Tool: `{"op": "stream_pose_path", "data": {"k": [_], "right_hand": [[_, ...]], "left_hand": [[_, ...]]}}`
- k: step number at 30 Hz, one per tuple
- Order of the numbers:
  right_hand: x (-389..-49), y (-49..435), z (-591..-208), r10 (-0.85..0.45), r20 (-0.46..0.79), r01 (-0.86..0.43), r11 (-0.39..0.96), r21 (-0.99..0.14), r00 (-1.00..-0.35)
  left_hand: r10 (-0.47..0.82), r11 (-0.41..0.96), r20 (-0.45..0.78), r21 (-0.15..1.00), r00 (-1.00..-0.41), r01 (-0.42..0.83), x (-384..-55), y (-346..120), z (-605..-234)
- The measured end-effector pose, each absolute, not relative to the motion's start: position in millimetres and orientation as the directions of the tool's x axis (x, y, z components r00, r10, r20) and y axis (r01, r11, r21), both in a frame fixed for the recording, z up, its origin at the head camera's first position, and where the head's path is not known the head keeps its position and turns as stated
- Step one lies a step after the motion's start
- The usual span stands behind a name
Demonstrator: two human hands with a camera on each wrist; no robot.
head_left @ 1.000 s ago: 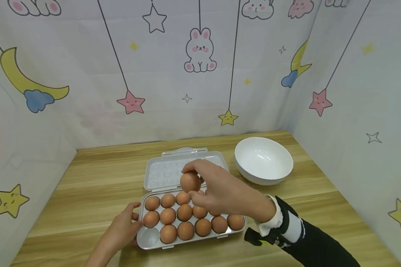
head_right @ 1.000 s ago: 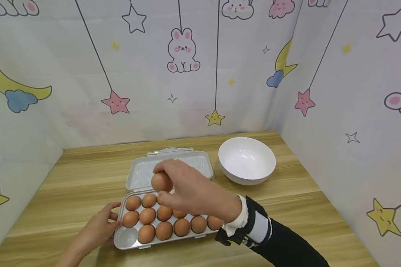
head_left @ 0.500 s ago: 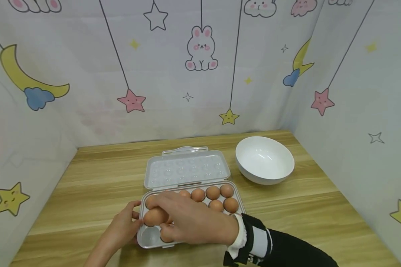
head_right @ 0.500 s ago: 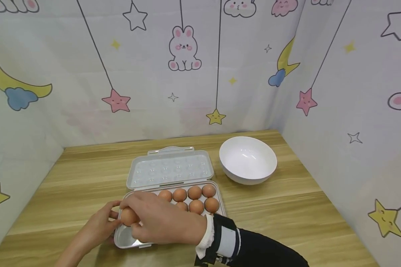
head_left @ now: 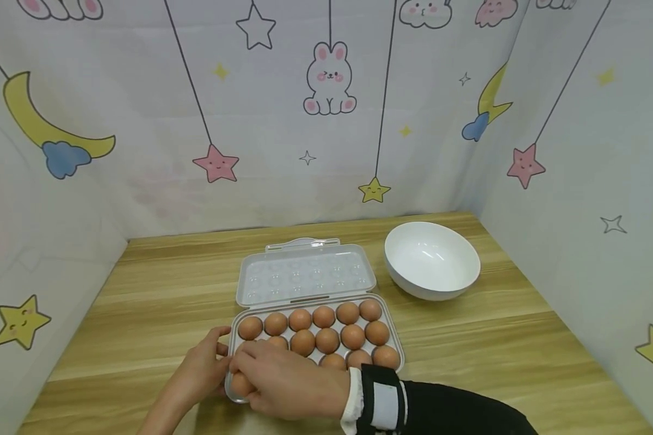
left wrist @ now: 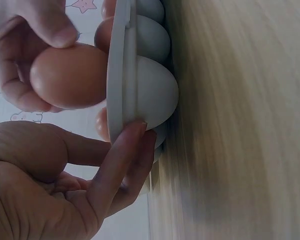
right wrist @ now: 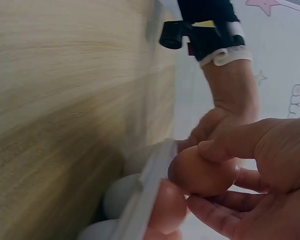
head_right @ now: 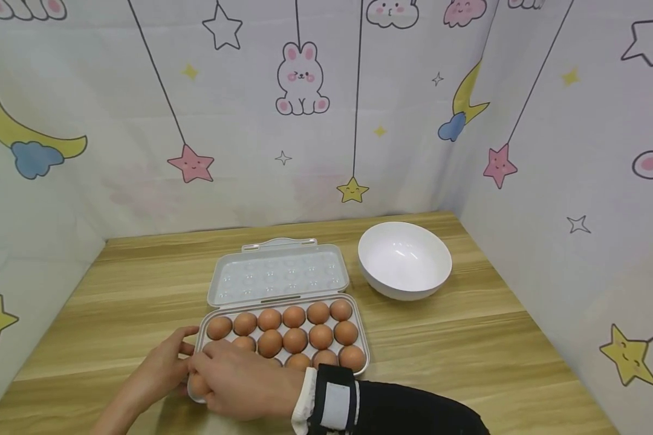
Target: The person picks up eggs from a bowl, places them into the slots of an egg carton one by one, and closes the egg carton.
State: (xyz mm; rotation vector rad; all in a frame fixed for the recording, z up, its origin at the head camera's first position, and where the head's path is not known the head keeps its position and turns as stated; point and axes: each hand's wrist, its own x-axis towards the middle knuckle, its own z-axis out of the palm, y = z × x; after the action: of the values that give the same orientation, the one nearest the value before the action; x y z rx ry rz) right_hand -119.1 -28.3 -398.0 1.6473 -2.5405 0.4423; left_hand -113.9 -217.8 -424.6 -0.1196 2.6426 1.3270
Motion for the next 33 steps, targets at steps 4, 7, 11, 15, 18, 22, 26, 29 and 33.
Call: {"op": "stream_pose_path", "data": {"k": [4, 7, 11, 15, 18, 22, 26, 29, 33], "right_hand": [[-120.7, -31.3, -407.9, -0.886, 0.227, -0.913, 0.376, -0.156, -0.404], [-122.2, -32.4, -413.0, -0.887, 0.252, -0.922, 0.363, -0.138, -0.387], [-124.0, -34.2, -416.7, -0.892, 0.274, -0.933, 0.346, -0.101, -0.36], [-124.4, -36.0, -417.4, -0.895, 0.279, -0.938, 0.335, -0.094, -0.348], [-124.7, -37.2, -417.0, -0.897, 0.285, -0.941, 0.325, -0.097, -0.339], [-125.9, -37.5, -418.0, -0.899, 0.296, -0.947, 0.312, -0.082, -0.322], [-126.1, -35.5, -420.1, -0.889, 0.318, -0.944, 0.317, -0.095, -0.33], [-126.9, -29.7, -419.1, -0.867, 0.344, -0.933, 0.336, -0.13, -0.361], [-135.0, -13.2, -412.9, -0.831, 0.364, -0.908, 0.386, -0.164, -0.419]], "left_hand": [[0.006, 0.598, -0.183, 0.788, -0.983, -0.143, -113.6, -218.1, -425.6], [0.007, 0.608, -0.162, 0.784, -0.987, -0.124, -114.1, -217.9, -426.6], [0.011, 0.615, -0.144, 0.781, -0.989, -0.107, -114.7, -218.0, -427.2], [0.016, 0.644, -0.129, 0.76, -0.992, -0.088, -114.9, -218.9, -426.9], [0.016, 0.651, -0.133, 0.754, -0.991, -0.09, -114.7, -219.4, -426.5], [0.012, 0.626, -0.162, 0.77, -0.987, -0.119, -115.1, -218.5, -426.4], [0.014, 0.602, -0.181, 0.787, -0.983, -0.136, -114.3, -219.0, -425.9], [0.028, 0.608, -0.184, 0.783, -0.983, -0.129, -114.0, -221.5, -423.8], [0.045, 0.648, -0.189, 0.753, -0.981, -0.116, -117.5, -227.1, -417.9]]}}
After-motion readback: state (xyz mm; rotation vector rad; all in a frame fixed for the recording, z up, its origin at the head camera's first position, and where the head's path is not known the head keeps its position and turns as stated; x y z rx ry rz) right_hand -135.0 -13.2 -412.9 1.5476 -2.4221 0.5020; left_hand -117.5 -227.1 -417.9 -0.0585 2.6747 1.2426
